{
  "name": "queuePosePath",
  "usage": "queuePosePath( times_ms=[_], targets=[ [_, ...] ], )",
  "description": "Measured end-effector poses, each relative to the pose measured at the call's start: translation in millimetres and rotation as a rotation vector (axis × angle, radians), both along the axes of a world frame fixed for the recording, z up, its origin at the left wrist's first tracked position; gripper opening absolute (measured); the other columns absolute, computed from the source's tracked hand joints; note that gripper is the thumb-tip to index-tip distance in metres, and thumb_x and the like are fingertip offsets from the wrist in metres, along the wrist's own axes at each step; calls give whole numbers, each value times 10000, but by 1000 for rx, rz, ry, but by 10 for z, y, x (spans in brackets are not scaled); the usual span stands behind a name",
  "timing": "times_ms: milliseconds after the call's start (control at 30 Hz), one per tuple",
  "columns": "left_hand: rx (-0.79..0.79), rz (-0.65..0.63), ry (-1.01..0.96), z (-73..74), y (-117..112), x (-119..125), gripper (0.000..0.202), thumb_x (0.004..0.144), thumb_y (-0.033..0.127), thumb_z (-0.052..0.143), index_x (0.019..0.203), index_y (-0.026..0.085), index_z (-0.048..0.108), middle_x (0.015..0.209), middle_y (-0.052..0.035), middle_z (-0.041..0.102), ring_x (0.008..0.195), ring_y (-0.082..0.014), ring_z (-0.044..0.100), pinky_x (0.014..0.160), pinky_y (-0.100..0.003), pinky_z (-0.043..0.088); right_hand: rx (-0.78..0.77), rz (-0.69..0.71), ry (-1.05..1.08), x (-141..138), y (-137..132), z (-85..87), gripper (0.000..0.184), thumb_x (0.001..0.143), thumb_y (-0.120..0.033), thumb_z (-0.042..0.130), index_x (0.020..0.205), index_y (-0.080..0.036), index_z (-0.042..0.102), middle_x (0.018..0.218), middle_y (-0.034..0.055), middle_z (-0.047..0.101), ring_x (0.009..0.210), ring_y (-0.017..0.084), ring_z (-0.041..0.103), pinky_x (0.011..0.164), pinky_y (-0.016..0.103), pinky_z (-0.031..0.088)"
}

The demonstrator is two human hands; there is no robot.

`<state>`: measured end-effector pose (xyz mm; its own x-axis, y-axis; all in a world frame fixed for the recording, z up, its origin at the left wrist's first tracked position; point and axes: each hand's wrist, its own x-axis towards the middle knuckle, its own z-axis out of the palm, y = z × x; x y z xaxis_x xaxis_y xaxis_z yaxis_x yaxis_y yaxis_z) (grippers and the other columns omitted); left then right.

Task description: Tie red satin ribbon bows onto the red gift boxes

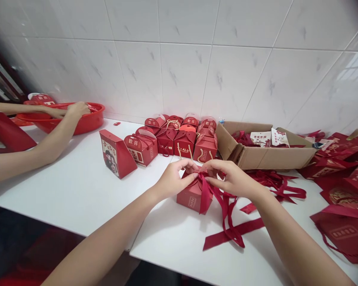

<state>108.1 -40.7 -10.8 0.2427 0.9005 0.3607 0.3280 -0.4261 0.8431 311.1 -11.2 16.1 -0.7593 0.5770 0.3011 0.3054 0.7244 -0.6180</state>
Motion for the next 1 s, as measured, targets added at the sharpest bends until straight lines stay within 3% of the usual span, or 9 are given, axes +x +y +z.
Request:
queuePosePath(
  times_ms=[167, 400, 667, 833, 1000],
  targets=[
    [8, 2, 3, 10, -12, -7, 70, 785, 188, 590, 847, 157, 601, 794, -10, 605, 723, -106, 547, 708, -232, 470, -5, 42, -45, 19, -33, 41, 291, 840, -121, 487, 1096, -223, 579, 919, 14, 624, 675, 106, 510, 632, 224, 431],
    [27, -6, 39, 14, -39, -11, 67, 783, 173, 575, 834, 158, 617, 774, -10, 609, 717, -112, 559, 693, -231, 476, 119, 34, -109, 51, -35, 54, 306, 862, -138, 495, 1096, -232, 668, 796, 31, 571, 701, 134, 508, 644, 255, 420],
    [158, 83, 189, 36, -29, -27, 141, 785, 127, 558, 828, 181, 680, 783, -26, 653, 723, -135, 570, 693, -267, 468, 135, 74, -233, 57, -36, 59, 442, 818, -53, 458, 1145, -264, 668, 832, 41, 636, 718, 146, 543, 655, 259, 432],
    [136, 157, 234, 32, -10, -56, 135, 786, 136, 560, 812, 193, 679, 839, -23, 681, 746, -147, 578, 707, -285, 453, 115, 98, -249, 80, -18, 69, 503, 778, -22, 457, 1170, -265, 658, 785, 30, 626, 702, 142, 531, 663, 260, 431],
    [120, 60, 214, 45, -13, -74, 84, 819, 171, 529, 809, 189, 611, 864, -28, 622, 839, -159, 563, 806, -303, 448, 79, 113, -204, 96, 26, 28, 480, 784, -22, 453, 1133, -262, 679, 758, 17, 594, 668, 126, 506, 648, 249, 419]
  ],
)
